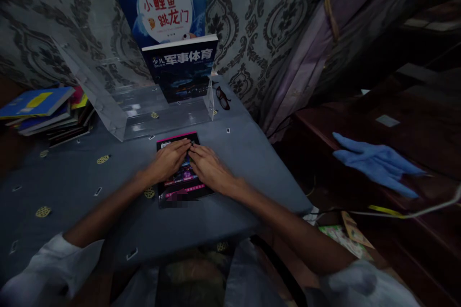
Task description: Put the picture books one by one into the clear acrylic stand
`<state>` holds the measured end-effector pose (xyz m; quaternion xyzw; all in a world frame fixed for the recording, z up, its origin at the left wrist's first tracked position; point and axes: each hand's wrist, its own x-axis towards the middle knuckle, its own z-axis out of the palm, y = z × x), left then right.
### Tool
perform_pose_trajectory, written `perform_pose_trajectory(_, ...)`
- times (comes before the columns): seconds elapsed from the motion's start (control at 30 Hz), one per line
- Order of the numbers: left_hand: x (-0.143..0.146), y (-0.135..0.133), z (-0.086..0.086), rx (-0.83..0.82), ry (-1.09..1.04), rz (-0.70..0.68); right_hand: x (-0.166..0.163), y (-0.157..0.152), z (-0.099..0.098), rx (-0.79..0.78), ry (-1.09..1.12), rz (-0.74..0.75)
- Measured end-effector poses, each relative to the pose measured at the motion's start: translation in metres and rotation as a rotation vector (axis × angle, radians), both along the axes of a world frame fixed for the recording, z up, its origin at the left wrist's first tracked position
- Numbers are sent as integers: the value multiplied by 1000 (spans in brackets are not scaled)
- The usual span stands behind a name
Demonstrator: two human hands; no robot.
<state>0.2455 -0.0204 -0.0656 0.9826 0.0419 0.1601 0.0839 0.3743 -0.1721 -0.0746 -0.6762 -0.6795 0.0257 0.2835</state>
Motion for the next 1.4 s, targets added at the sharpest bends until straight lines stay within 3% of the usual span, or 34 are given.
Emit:
perform_pose_trajectory(0.27,-13,27,2,-44,15,129,20,46,-5,-37,-45,-53)
perform_pose_trajectory(0.57,-56,26,1,-76,30,193,24,23,-11,-44,28,-138)
perform_pose_trajectory(0.8,-89,-2,-3,-85,25,190,10,-18,-8,-41,81,-91)
perform_pose_trajectory(1.17,-140,-74,-4,20,-55,188,-38,-89,-4,34,72,-100)
perform_pose_trajectory(1.4,-156,-106,-2,127,-76,68,-61,-111,-2,86,67,-103)
